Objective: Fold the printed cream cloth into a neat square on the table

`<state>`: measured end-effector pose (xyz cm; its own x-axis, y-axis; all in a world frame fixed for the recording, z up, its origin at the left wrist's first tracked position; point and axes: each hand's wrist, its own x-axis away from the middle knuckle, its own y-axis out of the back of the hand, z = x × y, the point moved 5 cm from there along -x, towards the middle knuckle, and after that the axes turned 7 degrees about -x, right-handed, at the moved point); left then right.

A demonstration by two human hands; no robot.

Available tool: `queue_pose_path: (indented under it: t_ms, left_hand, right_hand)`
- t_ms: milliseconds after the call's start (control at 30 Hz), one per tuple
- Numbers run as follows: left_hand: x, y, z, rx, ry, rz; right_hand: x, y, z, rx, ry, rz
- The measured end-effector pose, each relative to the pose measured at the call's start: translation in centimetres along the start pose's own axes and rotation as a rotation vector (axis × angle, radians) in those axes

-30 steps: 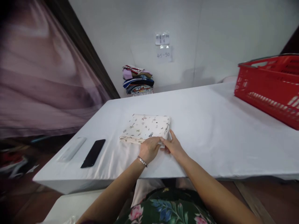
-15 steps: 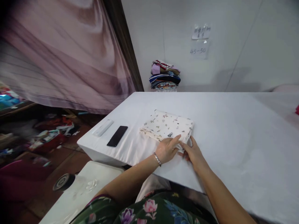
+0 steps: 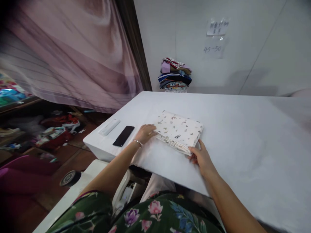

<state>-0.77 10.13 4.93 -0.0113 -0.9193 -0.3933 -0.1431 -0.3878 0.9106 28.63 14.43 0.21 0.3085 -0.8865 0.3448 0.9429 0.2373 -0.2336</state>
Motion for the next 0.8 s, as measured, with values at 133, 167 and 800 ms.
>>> queue_pose_path:
  t_ms: [133,167,800]
  left_hand:
    - [0.6,0.0,2.5,0.048,0.154,0.04]
    - [0.8,0.0,2.7,0.069,0.202,0.049]
    - [2.0,-1.3,4.4,0.289,0.601,0.042]
  right_hand:
    - [0.0,0.0,0.0,0.006,-0.002,0.006]
    - [0.0,0.0,0.0,0.003,-0.003,0.006]
    - [0.1,-0.3,0.0,0.04,-0.016,0.029]
